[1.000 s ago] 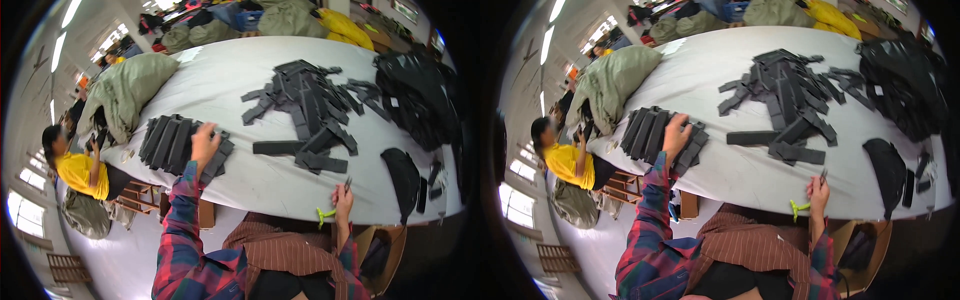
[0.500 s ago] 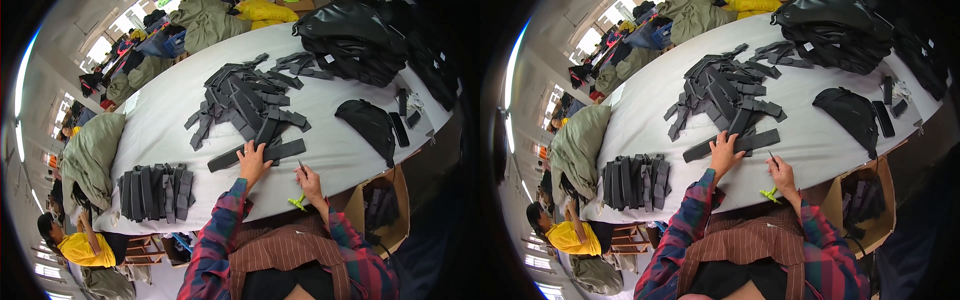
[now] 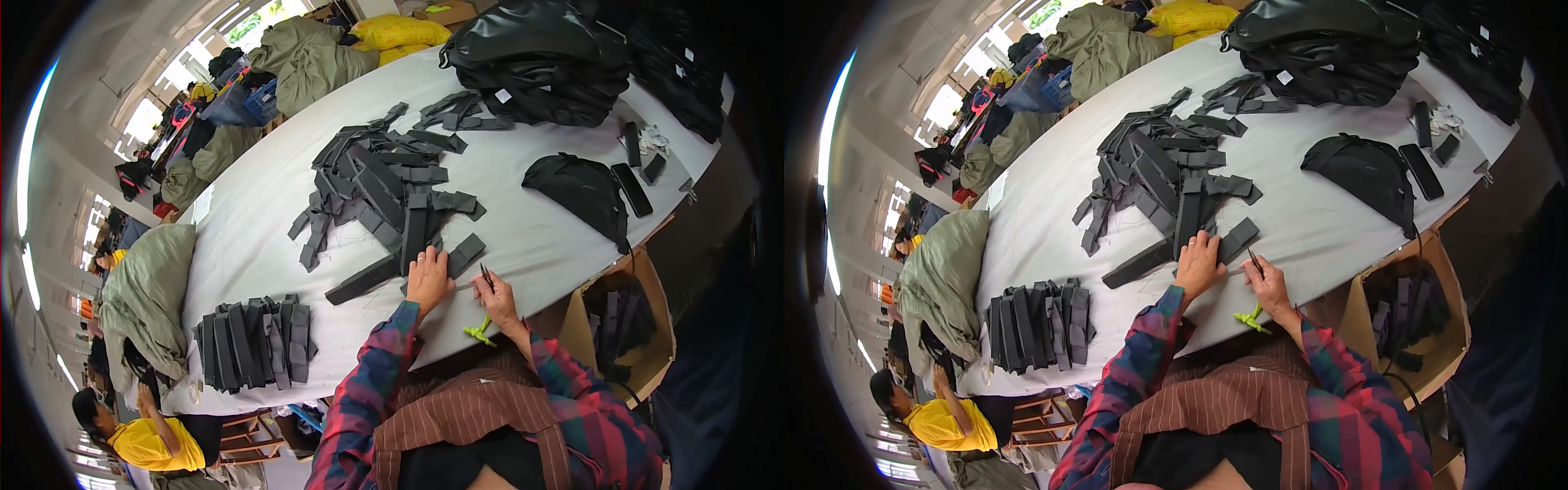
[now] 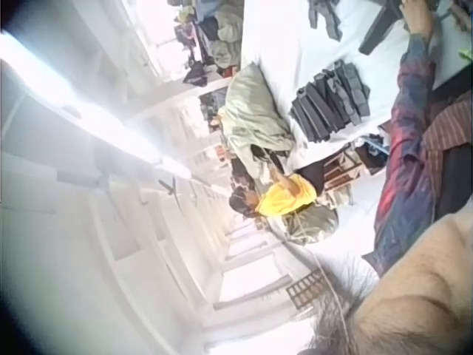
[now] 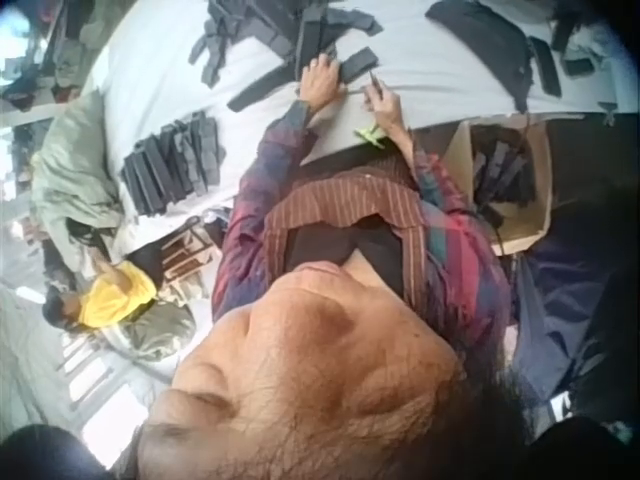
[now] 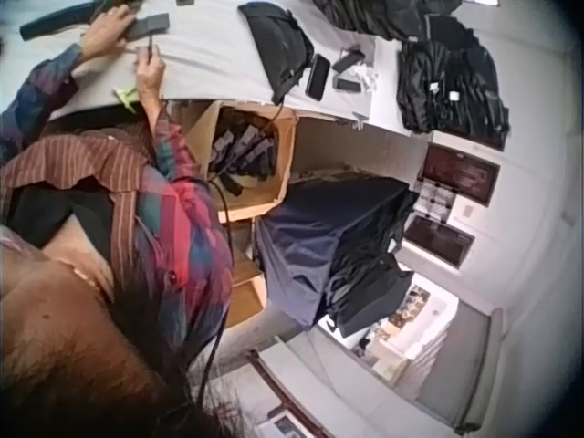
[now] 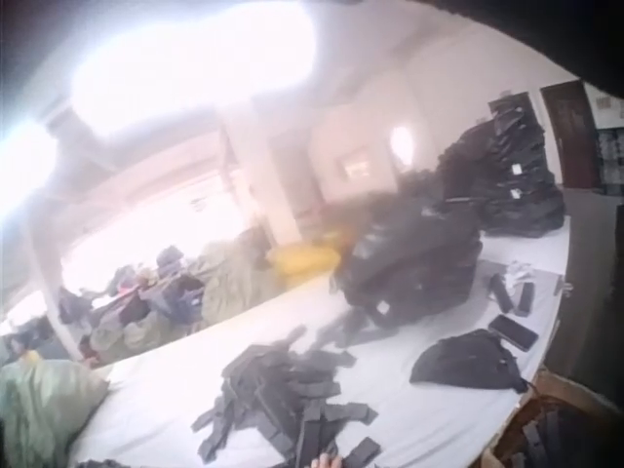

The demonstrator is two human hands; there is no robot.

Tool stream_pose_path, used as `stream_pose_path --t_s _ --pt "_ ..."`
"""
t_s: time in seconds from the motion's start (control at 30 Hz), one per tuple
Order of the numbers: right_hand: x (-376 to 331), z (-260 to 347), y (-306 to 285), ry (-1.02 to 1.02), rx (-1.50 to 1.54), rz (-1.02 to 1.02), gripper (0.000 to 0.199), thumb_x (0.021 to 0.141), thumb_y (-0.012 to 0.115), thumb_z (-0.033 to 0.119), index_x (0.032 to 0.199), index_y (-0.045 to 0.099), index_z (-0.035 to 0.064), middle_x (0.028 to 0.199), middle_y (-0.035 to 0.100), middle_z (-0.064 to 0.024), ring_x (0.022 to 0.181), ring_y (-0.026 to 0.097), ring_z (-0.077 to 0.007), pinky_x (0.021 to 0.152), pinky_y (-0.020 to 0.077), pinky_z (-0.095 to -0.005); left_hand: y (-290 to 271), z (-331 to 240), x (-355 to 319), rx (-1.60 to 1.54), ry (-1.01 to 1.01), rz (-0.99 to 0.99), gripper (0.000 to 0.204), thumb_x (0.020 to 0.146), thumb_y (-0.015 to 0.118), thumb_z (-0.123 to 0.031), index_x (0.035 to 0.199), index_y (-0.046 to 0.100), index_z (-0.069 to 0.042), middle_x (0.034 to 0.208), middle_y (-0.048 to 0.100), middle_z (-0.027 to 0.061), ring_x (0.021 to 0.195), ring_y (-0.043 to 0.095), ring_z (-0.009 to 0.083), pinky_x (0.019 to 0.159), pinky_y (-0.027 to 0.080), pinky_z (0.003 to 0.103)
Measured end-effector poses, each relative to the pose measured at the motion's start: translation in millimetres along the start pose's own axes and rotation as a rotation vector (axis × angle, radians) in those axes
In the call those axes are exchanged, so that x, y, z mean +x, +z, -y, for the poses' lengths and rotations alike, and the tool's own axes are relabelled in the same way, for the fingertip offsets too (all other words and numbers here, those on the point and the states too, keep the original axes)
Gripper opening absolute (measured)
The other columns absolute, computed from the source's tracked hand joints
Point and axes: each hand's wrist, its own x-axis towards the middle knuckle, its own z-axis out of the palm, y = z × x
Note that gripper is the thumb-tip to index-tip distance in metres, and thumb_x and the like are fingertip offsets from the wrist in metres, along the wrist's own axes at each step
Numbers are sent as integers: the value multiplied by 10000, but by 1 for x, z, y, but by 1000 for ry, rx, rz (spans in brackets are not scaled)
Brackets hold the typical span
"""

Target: Trimming excess threads and inspecting black fabric components using small scissors.

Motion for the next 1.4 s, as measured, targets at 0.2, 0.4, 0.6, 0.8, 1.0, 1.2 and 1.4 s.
stream_pose_path --t_s 0.2,0.4,0.6,0.8,1.0,1.2,1.4 --pt "0 1 -2 24 214 -88 267 979 489 282 933 615 51 644 521 23 541 419 -32 489 340 -201 -15 13 -18 -849 -190 78 441 784 598 -210 1189 555 -40 903 581 98 747 583 198 646 450 297" --pt "-2 5 -2 12 131 -11 255 977 485 266 926 617 54 638 515 22 543 417 -40 497 345 -208 -55 20 -73 -2048 -202 -89 568 771 508 -52 1318 413 65 954 488 67 820 525 174 783 455 341" --pt "-1 7 2 -25 -43 29 218 956 505 234 934 626 53 631 513 19 544 408 -58 504 335 -235 -50 35 -132 -2121 -344 -303 512 926 546 -234 1364 355 -49 1014 528 73 854 572 220 810 493 402" --pt "-2 26 15 34 -170 175 200 912 551 186 1045 637 65 740 596 -16 662 537 -97 626 430 -240 -41 42 -166 -2054 -586 -483 597 981 361 -494 1410 320 -80 1007 534 70 807 592 219 749 521 391" --pt "-13 60 50 -355 -516 376 314 789 693 171 1100 658 146 882 652 -41 813 596 -257 815 443 -367 -41 38 -186 -2005 -756 -585 665 963 298 -574 1400 349 -75 937 493 58 773 562 224 721 517 398" --pt "-11 59 76 -647 -739 345 207 747 696 195 952 683 170 768 589 -4 754 554 -226 647 378 -362 -42 34 -188 -2020 -770 -630 689 963 268 -586 1389 361 -52 880 451 48 733 543 207 702 517 394" --pt "1 52 103 -832 -803 421 133 738 690 137 869 674 149 724 577 -1 728 554 -204 643 381 -353 -44 32 -188 -2075 -761 -619 675 968 243 -579 1392 359 -67 853 442 54 714 543 208 686 516 394"
